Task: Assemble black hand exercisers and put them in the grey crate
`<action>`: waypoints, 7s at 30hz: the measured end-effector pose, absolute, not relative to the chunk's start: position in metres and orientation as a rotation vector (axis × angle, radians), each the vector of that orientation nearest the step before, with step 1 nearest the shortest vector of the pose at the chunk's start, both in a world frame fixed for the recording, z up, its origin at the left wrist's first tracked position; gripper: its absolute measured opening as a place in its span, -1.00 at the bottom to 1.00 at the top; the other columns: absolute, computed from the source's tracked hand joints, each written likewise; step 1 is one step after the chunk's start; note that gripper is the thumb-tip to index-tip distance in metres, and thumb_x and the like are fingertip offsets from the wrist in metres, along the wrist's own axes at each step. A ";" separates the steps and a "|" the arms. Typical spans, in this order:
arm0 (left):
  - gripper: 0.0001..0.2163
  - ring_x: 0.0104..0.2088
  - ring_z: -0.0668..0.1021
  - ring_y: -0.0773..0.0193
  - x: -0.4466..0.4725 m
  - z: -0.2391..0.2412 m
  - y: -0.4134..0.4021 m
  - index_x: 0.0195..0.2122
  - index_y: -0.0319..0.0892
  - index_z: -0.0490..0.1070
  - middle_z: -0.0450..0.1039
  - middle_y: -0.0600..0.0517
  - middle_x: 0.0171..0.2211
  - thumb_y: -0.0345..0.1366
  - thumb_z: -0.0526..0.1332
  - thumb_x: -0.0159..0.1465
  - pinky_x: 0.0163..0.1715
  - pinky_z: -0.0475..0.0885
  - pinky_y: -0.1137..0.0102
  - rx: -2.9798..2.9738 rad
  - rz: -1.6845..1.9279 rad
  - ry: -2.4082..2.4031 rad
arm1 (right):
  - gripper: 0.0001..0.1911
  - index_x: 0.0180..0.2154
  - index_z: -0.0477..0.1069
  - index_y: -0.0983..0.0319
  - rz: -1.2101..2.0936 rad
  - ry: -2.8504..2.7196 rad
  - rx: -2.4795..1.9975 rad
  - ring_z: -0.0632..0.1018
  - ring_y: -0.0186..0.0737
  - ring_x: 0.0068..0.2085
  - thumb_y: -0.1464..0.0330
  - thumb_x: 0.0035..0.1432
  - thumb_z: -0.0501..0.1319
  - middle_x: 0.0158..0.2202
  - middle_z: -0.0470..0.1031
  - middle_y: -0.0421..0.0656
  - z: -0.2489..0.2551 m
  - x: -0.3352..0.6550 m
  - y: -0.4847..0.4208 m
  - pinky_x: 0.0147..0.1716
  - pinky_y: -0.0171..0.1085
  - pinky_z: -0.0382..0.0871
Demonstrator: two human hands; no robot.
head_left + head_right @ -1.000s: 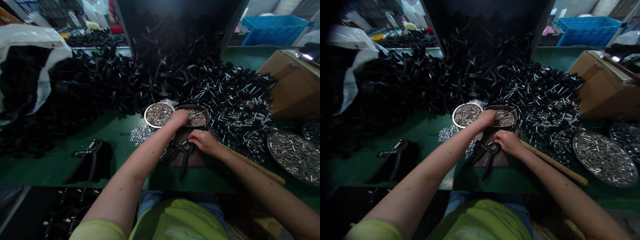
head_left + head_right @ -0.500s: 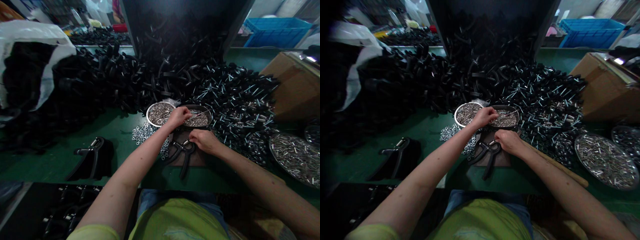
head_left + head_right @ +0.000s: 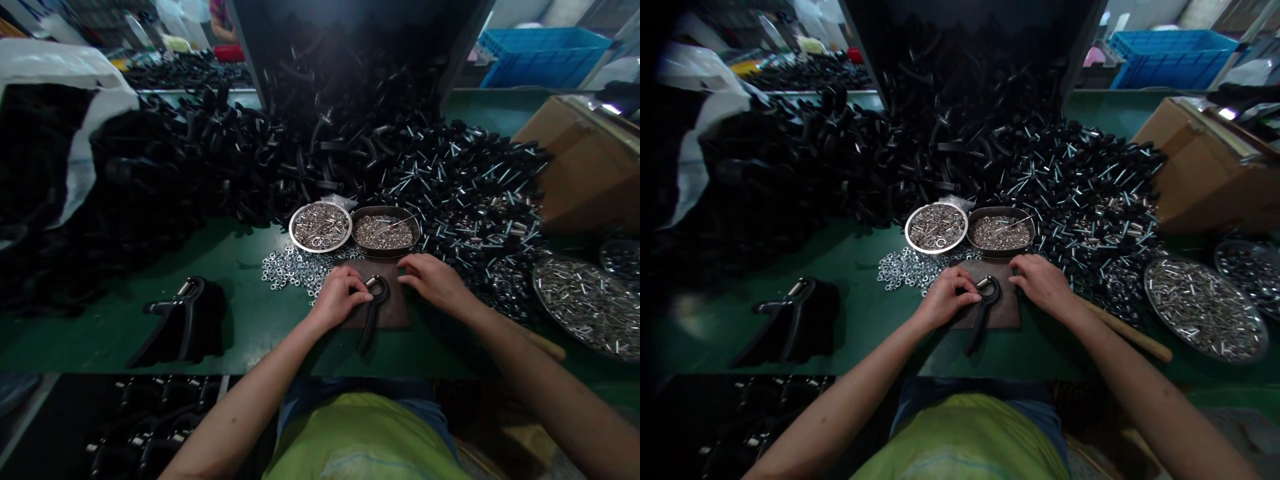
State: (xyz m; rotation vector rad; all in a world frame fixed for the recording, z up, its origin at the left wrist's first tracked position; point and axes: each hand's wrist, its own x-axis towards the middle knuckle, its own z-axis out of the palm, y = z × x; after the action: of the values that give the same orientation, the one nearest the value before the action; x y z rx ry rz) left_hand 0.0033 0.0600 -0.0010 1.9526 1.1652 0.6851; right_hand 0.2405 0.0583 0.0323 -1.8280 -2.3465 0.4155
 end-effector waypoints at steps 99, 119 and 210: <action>-0.69 -0.19 0.51 0.16 -0.195 0.073 0.086 -0.20 -0.11 0.47 0.49 -0.04 -0.20 -0.07 0.05 0.24 -0.21 0.36 0.37 2.111 0.321 2.303 | -0.58 -0.05 0.42 0.25 -0.444 -2.279 -1.887 0.43 0.03 -0.25 0.18 0.23 -0.04 -0.28 0.46 0.01 -0.036 0.306 -0.010 -0.37 -0.09 0.25; -0.57 -0.30 0.59 0.13 -0.113 0.062 0.179 0.02 -0.17 0.36 0.54 -0.07 -0.23 -0.27 0.13 0.09 -0.39 0.53 0.28 1.321 1.018 1.589 | -0.67 -0.19 0.51 0.28 -0.146 -1.912 -2.287 0.45 -0.09 -0.11 0.37 0.21 -0.01 -0.18 0.52 0.01 0.030 0.366 0.100 -0.13 -0.21 0.26; -0.68 -0.62 0.19 0.48 0.024 0.035 -0.019 -0.28 -0.20 0.40 0.20 0.16 -0.57 -0.17 0.35 -0.03 -0.70 0.03 0.56 0.855 0.516 1.056 | -0.88 -0.27 0.42 0.14 1.183 -1.671 -1.407 0.50 -0.29 -0.35 0.39 0.10 0.17 -0.40 0.48 -0.24 0.058 0.170 -0.010 -0.30 -0.26 0.35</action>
State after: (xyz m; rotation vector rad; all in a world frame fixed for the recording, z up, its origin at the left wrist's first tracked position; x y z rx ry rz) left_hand 0.0236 -0.0194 0.0350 0.8552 1.0562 0.5160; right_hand 0.1702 -0.0102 0.0581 -1.4067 -1.6714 1.1827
